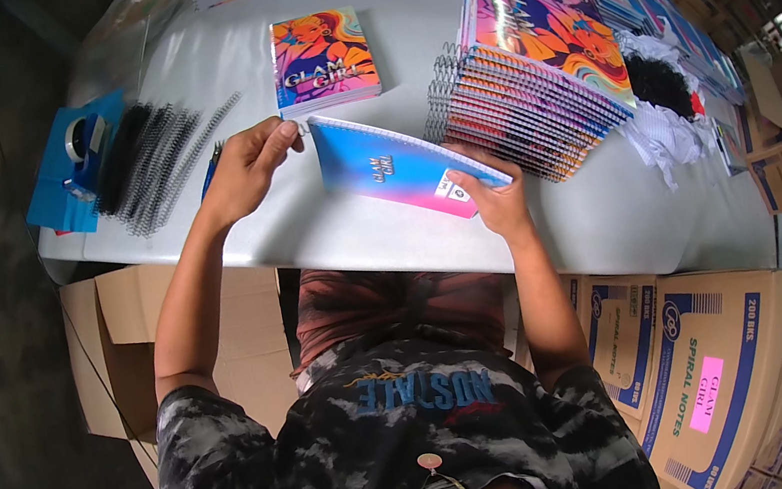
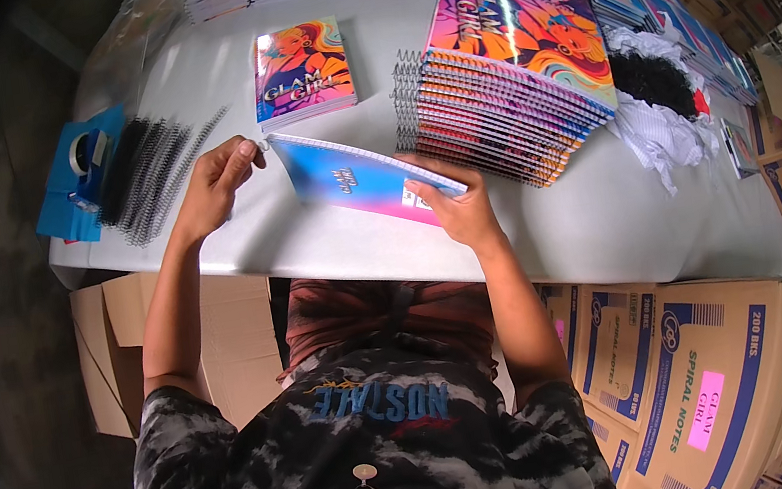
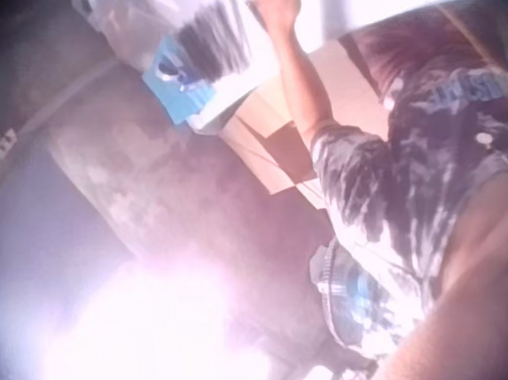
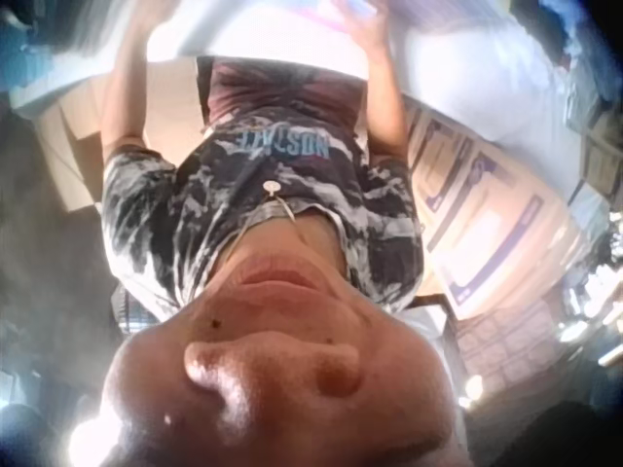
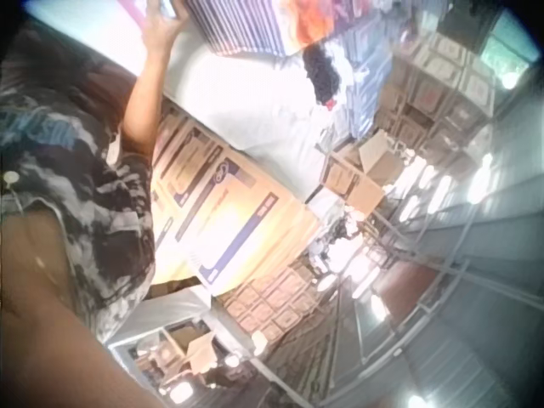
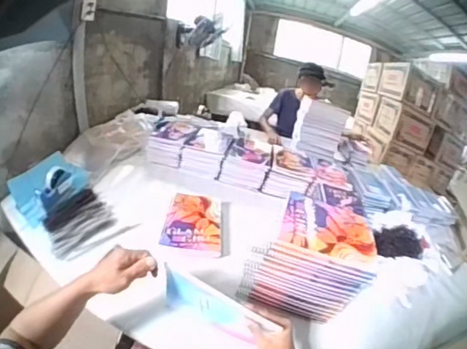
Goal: The person assembles spiral-bound notebooks by inserting metal spiral coils into the punched holes of notebook covers. They repeatedly pick up a coil, align it with the holes, and press it into place, then place the finished notebook into a stack or box.
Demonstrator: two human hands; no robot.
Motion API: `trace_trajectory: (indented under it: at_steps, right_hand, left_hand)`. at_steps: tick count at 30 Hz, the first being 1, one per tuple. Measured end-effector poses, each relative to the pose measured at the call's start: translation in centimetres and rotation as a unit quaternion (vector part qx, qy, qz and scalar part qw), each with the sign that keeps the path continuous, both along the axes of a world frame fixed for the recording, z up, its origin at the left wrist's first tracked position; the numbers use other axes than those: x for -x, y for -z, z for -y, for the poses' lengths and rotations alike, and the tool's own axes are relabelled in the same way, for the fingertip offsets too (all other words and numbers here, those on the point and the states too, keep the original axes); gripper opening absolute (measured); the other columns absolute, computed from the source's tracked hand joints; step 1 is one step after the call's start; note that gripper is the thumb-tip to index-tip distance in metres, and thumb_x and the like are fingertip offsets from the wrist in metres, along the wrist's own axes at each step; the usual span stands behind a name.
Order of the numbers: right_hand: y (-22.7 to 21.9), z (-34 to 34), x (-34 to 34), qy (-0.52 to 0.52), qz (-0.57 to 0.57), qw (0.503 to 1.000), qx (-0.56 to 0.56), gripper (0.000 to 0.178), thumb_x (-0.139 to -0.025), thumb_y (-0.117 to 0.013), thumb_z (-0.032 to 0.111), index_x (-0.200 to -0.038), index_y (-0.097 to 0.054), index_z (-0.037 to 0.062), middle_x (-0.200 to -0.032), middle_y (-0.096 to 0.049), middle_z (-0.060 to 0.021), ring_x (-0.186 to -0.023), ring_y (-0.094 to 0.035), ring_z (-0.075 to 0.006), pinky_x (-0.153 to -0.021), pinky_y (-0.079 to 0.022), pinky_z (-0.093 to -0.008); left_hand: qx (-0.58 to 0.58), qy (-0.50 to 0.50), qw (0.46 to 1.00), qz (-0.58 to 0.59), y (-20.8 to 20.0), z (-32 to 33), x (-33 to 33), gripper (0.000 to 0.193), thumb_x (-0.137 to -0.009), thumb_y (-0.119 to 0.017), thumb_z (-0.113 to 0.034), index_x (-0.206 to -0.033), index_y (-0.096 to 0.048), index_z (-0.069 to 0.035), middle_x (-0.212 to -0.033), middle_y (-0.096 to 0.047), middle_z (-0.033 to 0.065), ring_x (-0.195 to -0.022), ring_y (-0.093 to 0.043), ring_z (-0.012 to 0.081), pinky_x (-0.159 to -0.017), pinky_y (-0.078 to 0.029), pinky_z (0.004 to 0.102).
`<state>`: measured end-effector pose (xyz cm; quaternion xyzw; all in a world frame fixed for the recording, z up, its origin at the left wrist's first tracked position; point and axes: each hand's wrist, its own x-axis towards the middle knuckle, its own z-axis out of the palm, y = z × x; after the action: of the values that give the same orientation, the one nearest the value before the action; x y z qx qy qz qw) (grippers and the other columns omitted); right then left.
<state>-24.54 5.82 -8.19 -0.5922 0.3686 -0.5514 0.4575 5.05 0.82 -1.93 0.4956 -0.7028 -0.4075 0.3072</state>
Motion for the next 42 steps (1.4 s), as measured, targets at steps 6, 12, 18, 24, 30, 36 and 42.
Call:
trace_trajectory:
  at_steps: [6,12,18,24,30,36,42]
  right_hand:
    - [0.3,-0.2,0.6,-0.005,-0.058,0.998,0.039,0.029,-0.08,-0.059,-0.006,-0.109,-0.061,-0.0014,-0.097,-0.065,-0.0066,-0.082,-0.057,-0.008,-0.074,-0.046,-0.0201]
    - [0.5,0.3,0.4,-0.026,-0.066,0.988,0.14,0.033,-0.078,-0.055,-0.012,-0.108,-0.061,-0.0013,-0.109,-0.062,-0.0146,-0.09,-0.061,-0.0129,-0.075,-0.049,-0.023]
    - [0.0,-0.3,0.8,-0.02,-0.088,0.993,0.078,0.029,-0.08,-0.056,-0.009,-0.108,-0.061,-0.0019,-0.108,-0.063,-0.013,-0.089,-0.061,-0.0144,-0.075,-0.049,-0.0238]
    - [-0.7,-0.3,0.5,-0.056,-0.083,0.988,0.118,0.029,-0.08,-0.058,-0.007,-0.109,-0.06,-0.0016,-0.099,-0.065,-0.0096,-0.078,-0.058,-0.0095,-0.071,-0.048,-0.0209]
    - [0.3,-0.5,0.5,-0.033,0.002,0.999,0.008,0.025,-0.081,-0.063,0.002,-0.106,-0.062,0.0002,-0.092,-0.064,-0.0036,-0.073,-0.054,-0.007,-0.067,-0.048,-0.0225]
    - [1.8,-0.9,0.6,-0.003,-0.108,0.994,0.016,0.027,-0.08,-0.063,0.0,-0.107,-0.062,0.0014,-0.093,-0.066,-0.0077,-0.077,-0.059,-0.0094,-0.068,-0.049,-0.0246]
    - [0.4,-1.0,0.2,0.014,-0.134,0.979,0.152,0.035,-0.077,-0.055,-0.008,-0.111,-0.06,-0.0008,-0.106,-0.063,-0.0139,-0.094,-0.063,-0.0211,-0.082,-0.049,-0.0285]
  left_hand:
    - [-0.089,0.021,0.996,-0.014,0.0,1.0,0.3,0.053,-0.093,-0.04,-0.047,-0.067,-0.055,-0.002,-0.05,-0.031,-0.0039,-0.048,-0.028,0.007,-0.046,-0.025,0.0228]
    - [-0.275,0.049,0.959,-0.04,-2.2,2.1,0.1,0.052,-0.091,-0.042,-0.05,-0.061,-0.048,-0.007,-0.047,-0.033,-0.003,-0.042,-0.028,0.0068,-0.041,-0.023,0.0219]
    - [-0.352,0.067,0.926,-0.122,-2.2,2.7,-0.4,0.049,-0.09,-0.045,-0.048,-0.062,-0.047,-0.008,-0.045,-0.032,-0.0041,-0.038,-0.026,0.0053,-0.036,-0.022,0.0204]
    - [-0.297,0.031,0.949,-0.104,-2.6,2.3,-0.3,0.04,-0.091,-0.05,-0.037,-0.068,-0.052,-0.004,-0.05,-0.039,-0.0032,-0.043,-0.034,0.0057,-0.042,-0.03,0.0178]
    - [0.145,0.144,0.979,0.028,-3.3,1.9,0.2,0.025,-0.084,-0.062,-0.023,-0.095,-0.058,-0.001,-0.087,-0.057,0.0061,-0.078,-0.053,0.0181,-0.074,-0.043,0.0283]
    - [0.201,0.146,0.94,0.233,-4.8,1.6,0.8,0.023,-0.075,-0.069,-0.021,-0.09,-0.062,-0.005,-0.087,-0.061,0.01,-0.085,-0.058,0.028,-0.078,-0.042,0.0361]
    - [0.349,0.139,0.848,0.374,-5.0,0.0,2.4,0.023,-0.073,-0.068,-0.018,-0.092,-0.058,-0.007,-0.091,-0.059,0.0088,-0.09,-0.056,0.0244,-0.081,-0.04,0.0365]
